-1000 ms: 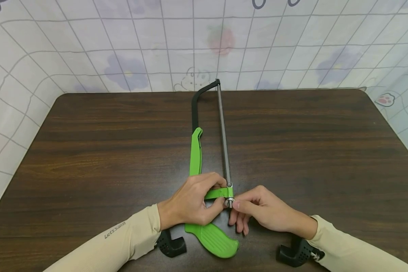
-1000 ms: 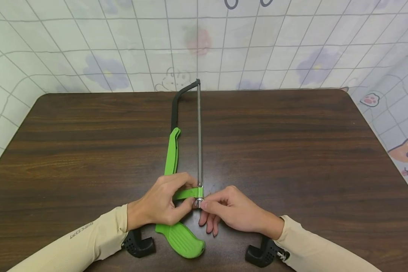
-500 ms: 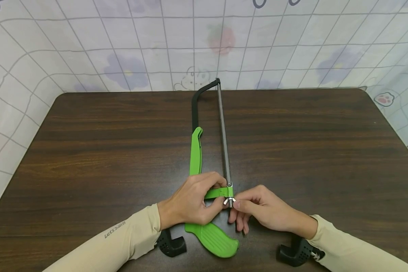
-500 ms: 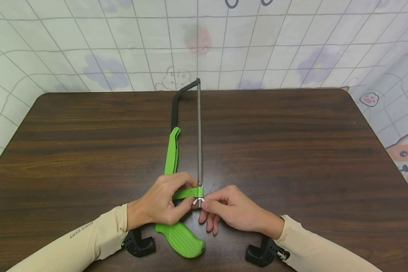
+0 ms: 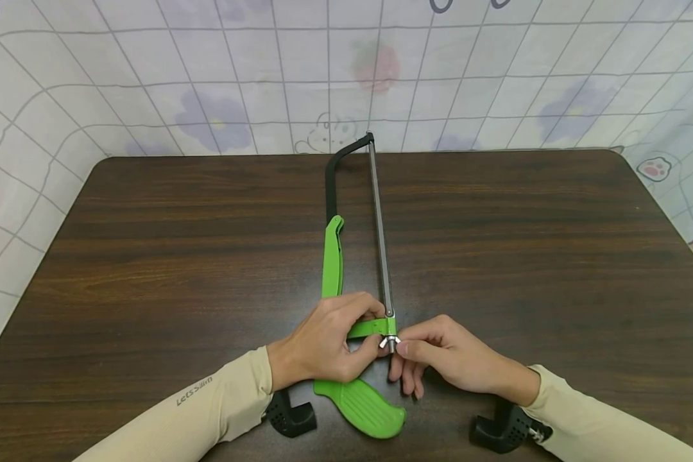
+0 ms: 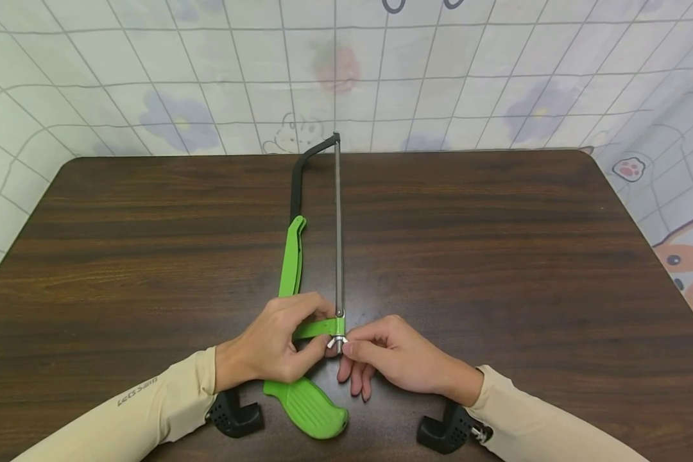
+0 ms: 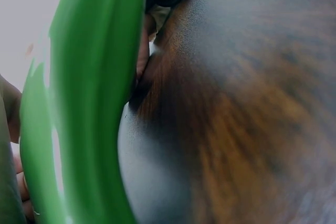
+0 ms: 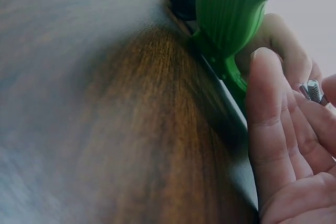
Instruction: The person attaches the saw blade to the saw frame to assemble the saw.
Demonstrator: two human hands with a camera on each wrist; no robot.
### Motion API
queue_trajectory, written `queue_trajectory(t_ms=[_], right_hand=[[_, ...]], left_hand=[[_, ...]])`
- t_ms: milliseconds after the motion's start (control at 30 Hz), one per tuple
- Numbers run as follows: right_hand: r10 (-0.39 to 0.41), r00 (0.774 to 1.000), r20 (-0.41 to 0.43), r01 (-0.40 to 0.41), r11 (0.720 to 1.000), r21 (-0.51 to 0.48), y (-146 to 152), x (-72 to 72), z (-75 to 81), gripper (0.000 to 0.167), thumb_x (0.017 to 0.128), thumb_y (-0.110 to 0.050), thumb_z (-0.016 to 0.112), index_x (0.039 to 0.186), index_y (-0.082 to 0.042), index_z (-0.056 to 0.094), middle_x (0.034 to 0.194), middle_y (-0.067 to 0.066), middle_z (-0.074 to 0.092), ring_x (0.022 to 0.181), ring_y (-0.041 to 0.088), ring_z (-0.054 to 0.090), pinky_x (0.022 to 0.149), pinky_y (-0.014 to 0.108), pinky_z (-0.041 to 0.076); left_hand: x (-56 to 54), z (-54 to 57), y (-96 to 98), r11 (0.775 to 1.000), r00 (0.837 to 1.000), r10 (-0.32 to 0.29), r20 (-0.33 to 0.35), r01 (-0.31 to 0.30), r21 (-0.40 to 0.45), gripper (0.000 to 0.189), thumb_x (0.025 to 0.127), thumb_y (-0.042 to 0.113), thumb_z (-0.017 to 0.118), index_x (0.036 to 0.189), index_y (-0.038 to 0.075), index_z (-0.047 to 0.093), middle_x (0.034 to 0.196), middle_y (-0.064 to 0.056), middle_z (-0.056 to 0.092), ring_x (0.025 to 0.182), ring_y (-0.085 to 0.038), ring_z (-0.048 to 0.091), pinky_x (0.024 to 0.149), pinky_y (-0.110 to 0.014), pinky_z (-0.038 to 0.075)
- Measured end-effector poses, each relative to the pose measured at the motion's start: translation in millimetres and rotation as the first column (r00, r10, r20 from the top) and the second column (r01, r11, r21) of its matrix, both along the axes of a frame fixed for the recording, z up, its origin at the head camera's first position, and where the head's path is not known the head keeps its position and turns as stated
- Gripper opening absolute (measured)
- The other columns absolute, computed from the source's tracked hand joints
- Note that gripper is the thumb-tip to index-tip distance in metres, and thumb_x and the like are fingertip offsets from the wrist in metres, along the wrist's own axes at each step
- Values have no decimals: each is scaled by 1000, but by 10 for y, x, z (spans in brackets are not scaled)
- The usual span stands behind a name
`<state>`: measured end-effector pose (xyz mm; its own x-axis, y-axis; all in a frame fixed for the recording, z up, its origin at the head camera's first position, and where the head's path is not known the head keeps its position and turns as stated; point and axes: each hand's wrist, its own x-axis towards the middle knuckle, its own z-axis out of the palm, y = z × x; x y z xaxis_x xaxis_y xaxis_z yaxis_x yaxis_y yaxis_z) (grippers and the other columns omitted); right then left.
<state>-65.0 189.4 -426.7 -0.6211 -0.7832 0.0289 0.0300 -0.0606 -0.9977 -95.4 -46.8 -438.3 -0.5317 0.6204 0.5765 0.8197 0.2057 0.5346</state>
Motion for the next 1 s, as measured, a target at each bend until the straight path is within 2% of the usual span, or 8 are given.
queue_trajectory(t_ms=[200,333,400,467,567,667,1000], right_hand=[[4,999,47,-4,1000,-5,-14,-1,25,33,109,-5,42,97,12,68,83,38,62,66,8,68,55,37,59],[-26,987,157,24,1000,21,-16,24,56,34,109,-10,46,97,15,66,84,18,72,69,7,69,61,33,60],[-39,966,254,36,999,17,-17,46,73,34,108,-13,48,101,15,66,87,5,75,71,7,70,64,29,60],[-52,930,363,54,999,4,-19,72,87,31,108,-15,49,105,10,67,90,-3,75,72,6,69,67,25,59],[-42,876,481,75,996,-49,-18,106,86,27,107,-14,47,113,1,69,91,-5,75,74,4,69,67,22,58],[-39,843,537,103,991,-89,-19,131,67,26,107,-12,46,115,-7,71,92,-7,74,74,2,68,66,19,56],[-94,803,589,217,966,-141,-97,236,27,28,106,-9,43,112,-7,71,90,-9,73,69,-1,63,60,15,48]], left_hand=[[-6,8,-6,1000,1000,1,5,-1,-1,11,86,10,65,96,12,63,74,5,57,65,0,48,62,-8,42],[-3,1,-8,1000,1000,6,2,-6,-2,12,85,9,63,97,11,63,74,5,57,65,-1,49,62,-8,42],[-1,-5,-8,1000,1000,7,1,-7,-2,12,85,9,63,97,11,63,75,5,57,65,-1,49,63,-8,43],[-1,-9,-9,1000,1000,9,2,-9,-3,13,84,8,63,97,11,64,75,5,58,66,-1,50,63,-8,43],[0,-15,-5,1000,1000,7,3,-7,-5,14,84,8,63,97,10,64,75,4,58,66,-1,50,63,-7,44],[0,-19,-1,1000,1000,8,-2,-8,-5,14,84,7,63,97,10,64,76,4,58,66,-1,50,64,-8,44],[6,-8,-4,1000,1000,19,-4,-19,-5,15,83,6,63,98,10,65,80,2,61,70,-3,52,67,-10,46]])
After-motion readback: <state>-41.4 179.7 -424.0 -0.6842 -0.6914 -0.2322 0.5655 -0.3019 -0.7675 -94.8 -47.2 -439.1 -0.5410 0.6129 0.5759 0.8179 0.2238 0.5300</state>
